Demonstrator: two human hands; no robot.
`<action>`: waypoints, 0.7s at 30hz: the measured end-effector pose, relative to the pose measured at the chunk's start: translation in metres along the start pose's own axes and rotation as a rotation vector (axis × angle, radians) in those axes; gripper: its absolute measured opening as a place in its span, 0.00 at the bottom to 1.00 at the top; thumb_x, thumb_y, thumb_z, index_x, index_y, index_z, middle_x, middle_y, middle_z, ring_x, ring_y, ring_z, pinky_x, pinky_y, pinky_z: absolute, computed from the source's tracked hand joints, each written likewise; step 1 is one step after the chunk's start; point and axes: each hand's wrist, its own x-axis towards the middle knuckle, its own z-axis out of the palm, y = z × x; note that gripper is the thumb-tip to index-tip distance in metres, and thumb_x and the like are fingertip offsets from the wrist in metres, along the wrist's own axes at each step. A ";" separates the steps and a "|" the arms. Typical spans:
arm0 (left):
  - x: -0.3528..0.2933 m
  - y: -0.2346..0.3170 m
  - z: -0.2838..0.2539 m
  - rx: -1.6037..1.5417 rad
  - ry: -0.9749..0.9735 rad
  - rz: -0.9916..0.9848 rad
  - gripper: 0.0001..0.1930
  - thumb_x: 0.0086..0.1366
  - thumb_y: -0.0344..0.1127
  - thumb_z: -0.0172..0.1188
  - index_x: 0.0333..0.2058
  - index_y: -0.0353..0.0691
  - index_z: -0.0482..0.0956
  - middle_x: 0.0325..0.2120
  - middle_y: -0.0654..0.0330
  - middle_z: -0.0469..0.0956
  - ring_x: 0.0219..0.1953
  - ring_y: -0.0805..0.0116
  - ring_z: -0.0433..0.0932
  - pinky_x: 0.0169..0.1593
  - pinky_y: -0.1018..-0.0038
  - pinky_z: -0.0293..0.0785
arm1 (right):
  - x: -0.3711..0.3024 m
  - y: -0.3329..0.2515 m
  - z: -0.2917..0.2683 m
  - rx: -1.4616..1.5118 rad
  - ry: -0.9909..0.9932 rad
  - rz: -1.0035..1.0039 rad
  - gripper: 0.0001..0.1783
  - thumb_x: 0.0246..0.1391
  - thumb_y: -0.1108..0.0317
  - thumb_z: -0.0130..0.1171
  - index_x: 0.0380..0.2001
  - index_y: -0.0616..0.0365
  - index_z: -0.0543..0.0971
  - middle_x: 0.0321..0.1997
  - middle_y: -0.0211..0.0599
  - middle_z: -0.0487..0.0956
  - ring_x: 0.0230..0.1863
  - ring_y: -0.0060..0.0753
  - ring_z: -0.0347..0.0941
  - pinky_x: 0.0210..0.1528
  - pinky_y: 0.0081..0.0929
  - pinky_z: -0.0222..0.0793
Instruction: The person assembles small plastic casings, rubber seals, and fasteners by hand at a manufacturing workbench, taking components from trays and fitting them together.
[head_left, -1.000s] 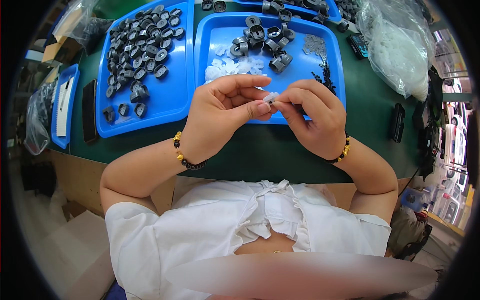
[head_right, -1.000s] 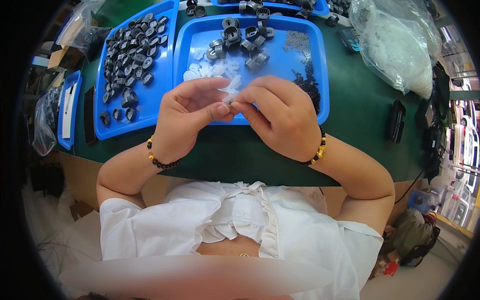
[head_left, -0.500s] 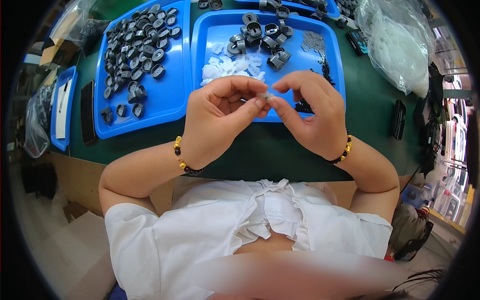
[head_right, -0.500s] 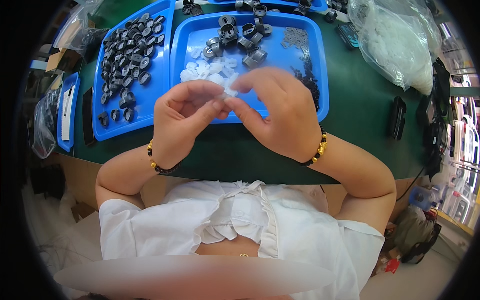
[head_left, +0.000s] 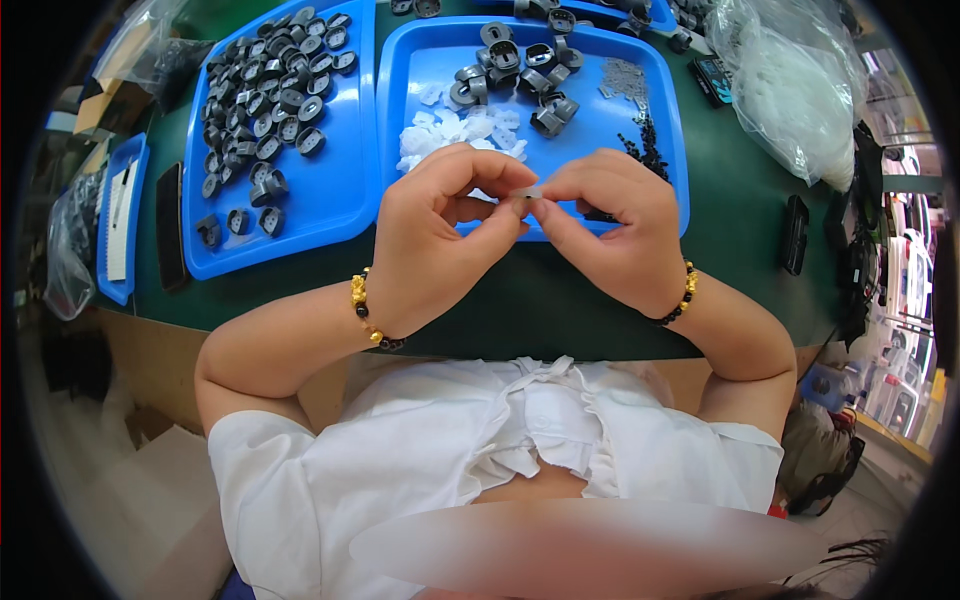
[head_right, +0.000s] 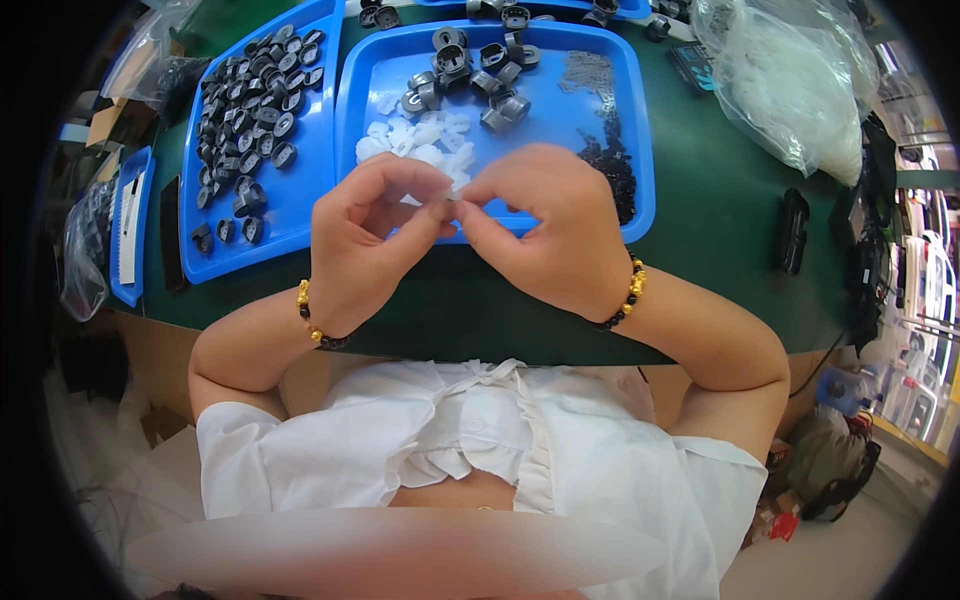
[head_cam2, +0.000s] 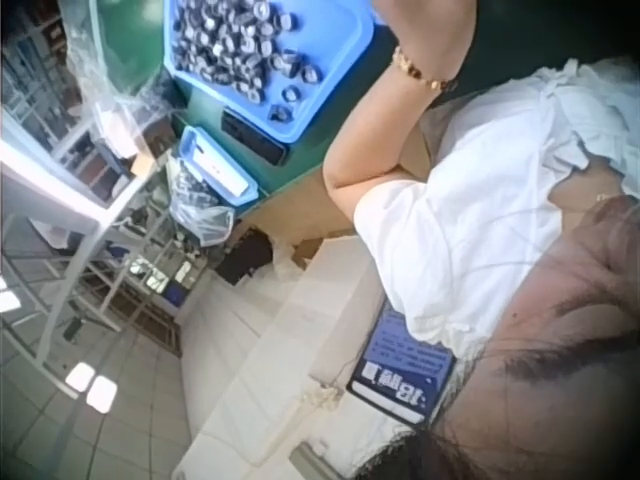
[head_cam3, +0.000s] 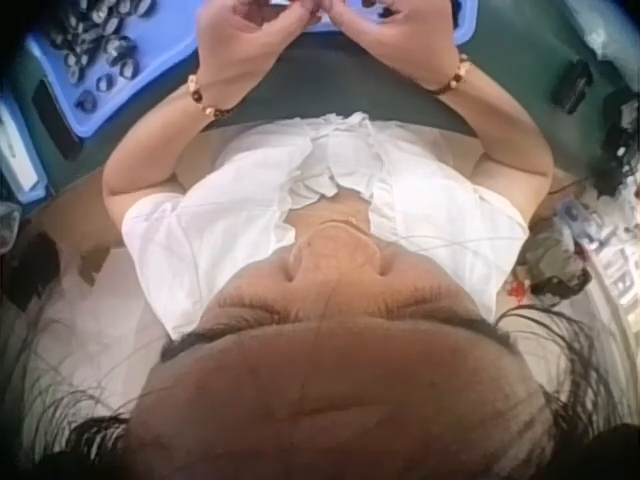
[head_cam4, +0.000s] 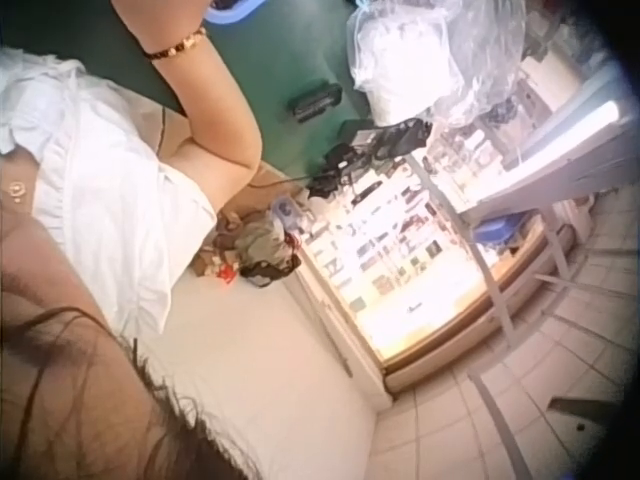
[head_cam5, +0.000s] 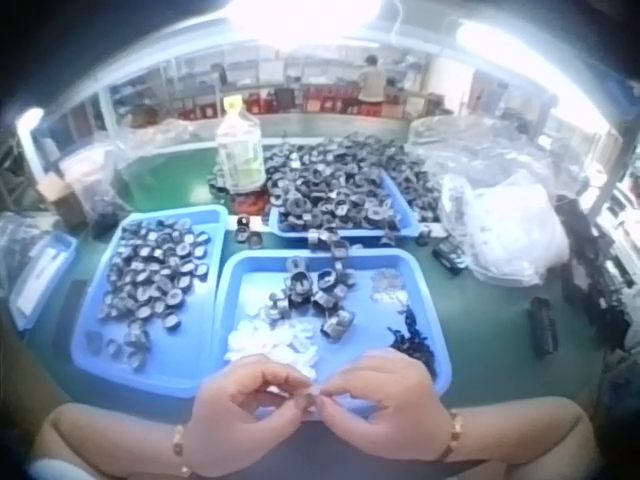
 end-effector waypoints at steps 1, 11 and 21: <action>0.001 -0.001 0.001 -0.006 -0.005 0.006 0.11 0.64 0.20 0.58 0.46 0.28 0.74 0.43 0.55 0.76 0.40 0.69 0.81 0.44 0.75 0.82 | 0.002 0.002 -0.001 -0.009 0.003 0.001 0.04 0.46 0.71 0.67 0.26 0.58 0.82 0.27 0.35 0.81 0.26 0.34 0.75 0.29 0.28 0.69; 0.009 0.000 -0.010 -0.372 -0.042 -0.273 0.11 0.64 0.24 0.58 0.46 0.31 0.77 0.38 0.58 0.79 0.38 0.73 0.79 0.42 0.74 0.82 | 0.039 0.098 -0.073 -0.797 0.043 -0.023 0.06 0.48 0.66 0.66 0.30 0.53 0.85 0.33 0.30 0.79 0.41 0.38 0.74 0.45 0.33 0.72; 0.007 -0.003 -0.006 -0.419 -0.085 -0.341 0.12 0.66 0.26 0.58 0.48 0.33 0.77 0.40 0.59 0.78 0.40 0.73 0.80 0.47 0.75 0.80 | 0.043 0.111 -0.059 -0.911 0.009 -0.170 0.05 0.48 0.66 0.64 0.28 0.54 0.85 0.30 0.30 0.78 0.39 0.37 0.74 0.43 0.34 0.72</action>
